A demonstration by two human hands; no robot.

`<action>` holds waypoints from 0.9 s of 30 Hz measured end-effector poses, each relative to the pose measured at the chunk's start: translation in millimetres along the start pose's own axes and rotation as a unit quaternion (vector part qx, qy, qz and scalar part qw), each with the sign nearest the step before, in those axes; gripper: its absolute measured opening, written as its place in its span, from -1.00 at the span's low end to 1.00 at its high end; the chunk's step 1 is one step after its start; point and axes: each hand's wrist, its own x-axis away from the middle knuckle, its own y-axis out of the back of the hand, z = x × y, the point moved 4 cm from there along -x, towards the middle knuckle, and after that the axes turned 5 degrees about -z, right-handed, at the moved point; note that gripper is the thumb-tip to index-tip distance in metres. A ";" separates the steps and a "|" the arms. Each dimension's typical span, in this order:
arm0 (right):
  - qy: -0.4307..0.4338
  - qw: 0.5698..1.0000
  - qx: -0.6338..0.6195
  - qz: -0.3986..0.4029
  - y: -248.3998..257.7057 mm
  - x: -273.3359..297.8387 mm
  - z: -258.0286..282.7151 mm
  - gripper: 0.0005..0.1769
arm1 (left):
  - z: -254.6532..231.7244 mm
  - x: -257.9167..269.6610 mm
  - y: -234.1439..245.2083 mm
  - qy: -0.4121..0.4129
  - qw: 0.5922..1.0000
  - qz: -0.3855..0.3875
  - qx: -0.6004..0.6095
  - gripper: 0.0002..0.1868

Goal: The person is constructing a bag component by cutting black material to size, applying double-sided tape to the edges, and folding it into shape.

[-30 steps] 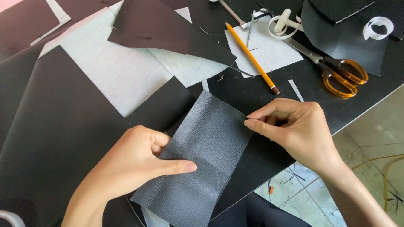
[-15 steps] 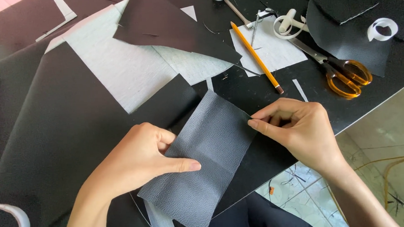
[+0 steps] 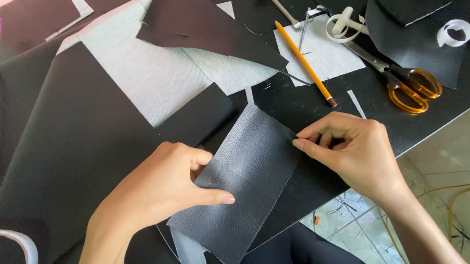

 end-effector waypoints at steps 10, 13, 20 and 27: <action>0.054 0.998 -0.004 -0.042 1.8 8.8 3.0 -0.78 | -28.3 16.6 3.4 0.034 0.984 -0.018 -0.174 -0.33; 0.090 0.994 0.022 -0.058 0.4 16.5 6.8 -0.69 | -27.0 8.9 -3.1 -0.149 0.962 -0.136 -0.186 -0.03; 0.112 0.986 0.068 -0.103 -8.6 28.3 3.3 -0.63 | -55.3 0.3 -48.3 -0.427 0.841 -0.266 -0.198 -0.32; 0.206 0.953 0.154 -0.159 -1.5 30.9 -3.7 -0.42 | -53.8 -14.1 -60.6 -0.433 0.868 -0.185 -0.157 -0.34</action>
